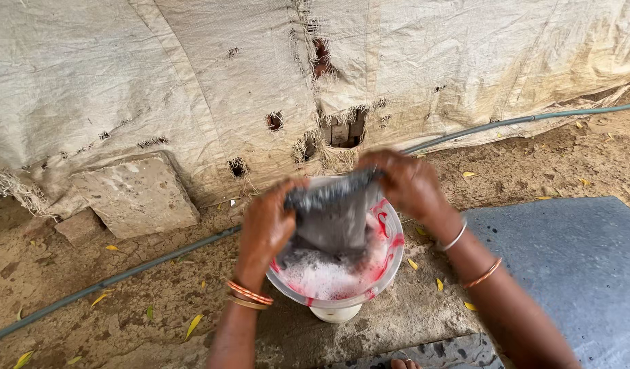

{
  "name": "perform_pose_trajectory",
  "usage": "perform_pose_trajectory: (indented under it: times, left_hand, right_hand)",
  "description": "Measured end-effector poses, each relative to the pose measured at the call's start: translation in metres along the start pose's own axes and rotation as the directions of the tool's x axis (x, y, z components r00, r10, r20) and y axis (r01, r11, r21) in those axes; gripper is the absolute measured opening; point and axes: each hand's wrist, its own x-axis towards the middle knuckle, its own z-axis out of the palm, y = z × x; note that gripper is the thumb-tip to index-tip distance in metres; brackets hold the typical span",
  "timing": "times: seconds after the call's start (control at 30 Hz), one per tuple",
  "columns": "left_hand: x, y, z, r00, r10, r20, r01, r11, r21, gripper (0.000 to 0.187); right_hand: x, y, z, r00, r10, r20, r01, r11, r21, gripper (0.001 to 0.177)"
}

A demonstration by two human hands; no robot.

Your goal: The person washes a piece of grey and white patterned cloth in a bucket of soapy water, repeatedly dipping the cloth, scrubbing it by hand, and wringing it out.

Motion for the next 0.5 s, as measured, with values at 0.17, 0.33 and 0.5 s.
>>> perform_pose_trajectory:
  times: [0.17, 0.33, 0.5]
  left_hand:
    - [0.002, -0.071, 0.096, 0.998, 0.062, 0.031, -0.062, 0.998, -0.005, 0.049]
    - [-0.015, -0.078, 0.148, 0.870, -0.032, 0.492, -0.157, 0.928, 0.338, 0.063]
    - [-0.024, -0.032, 0.124, 0.920, 0.053, 0.387, -0.162, 0.954, 0.253, 0.101]
  right_hand:
    - [-0.079, 0.017, 0.076, 0.830, 0.341, 0.441, -0.276, 0.939, -0.206, 0.027]
    - [-0.133, 0.025, 0.119, 0.707, 0.369, 0.603, -0.264, 0.929, -0.259, 0.025]
    - [-0.116, 0.018, 0.095, 0.798, 0.455, 0.395, -0.502, 0.865, 0.017, 0.023]
